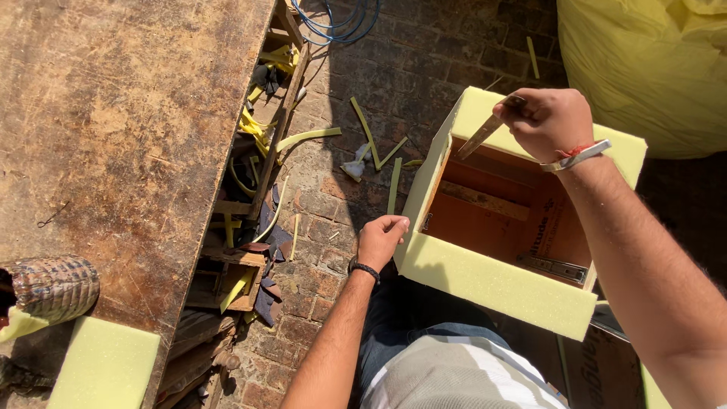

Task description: The person cuts yellow foam sheets with a hand saw and fits the cut foam pieces around a wooden box, pressing them into place along the box edges. They reposition the foam, saw additional pieces, and lay a foam sheet on a table with the saw resting on it.

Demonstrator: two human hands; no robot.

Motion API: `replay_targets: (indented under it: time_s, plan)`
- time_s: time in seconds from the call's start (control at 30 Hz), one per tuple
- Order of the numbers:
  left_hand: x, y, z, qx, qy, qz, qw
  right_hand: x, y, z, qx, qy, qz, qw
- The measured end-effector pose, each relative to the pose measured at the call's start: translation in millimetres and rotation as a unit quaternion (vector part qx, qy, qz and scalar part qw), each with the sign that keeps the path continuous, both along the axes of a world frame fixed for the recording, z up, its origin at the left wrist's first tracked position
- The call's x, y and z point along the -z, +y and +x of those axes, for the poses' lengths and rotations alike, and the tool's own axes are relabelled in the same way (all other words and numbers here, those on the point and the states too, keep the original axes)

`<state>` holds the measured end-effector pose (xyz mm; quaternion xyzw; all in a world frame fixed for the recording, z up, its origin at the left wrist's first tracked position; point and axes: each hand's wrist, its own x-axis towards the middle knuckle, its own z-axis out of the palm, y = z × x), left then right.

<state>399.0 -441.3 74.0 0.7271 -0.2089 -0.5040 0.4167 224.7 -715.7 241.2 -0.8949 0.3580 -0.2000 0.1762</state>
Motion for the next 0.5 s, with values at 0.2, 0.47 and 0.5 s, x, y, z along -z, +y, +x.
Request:
replay_targets:
  time_s: [0.2,0.47,0.5]
  plan:
    - [17.5,-118.3,-12.2,0.015,-0.125,-0.108,0.986,21.6,83.1,-108.8,0.236,-0.278,0.231,0.902]
    - [33.6,-209.4,-35.9,0.007,-0.239,0.038,0.970,46.1,169.3,-216.3,0.405,-0.397,0.291,0.771]
    - [35.1,-210.7,-35.5,-0.001,-0.246,0.044,0.968,48.4,173.5,-221.8,0.420,-0.402,0.293,0.759]
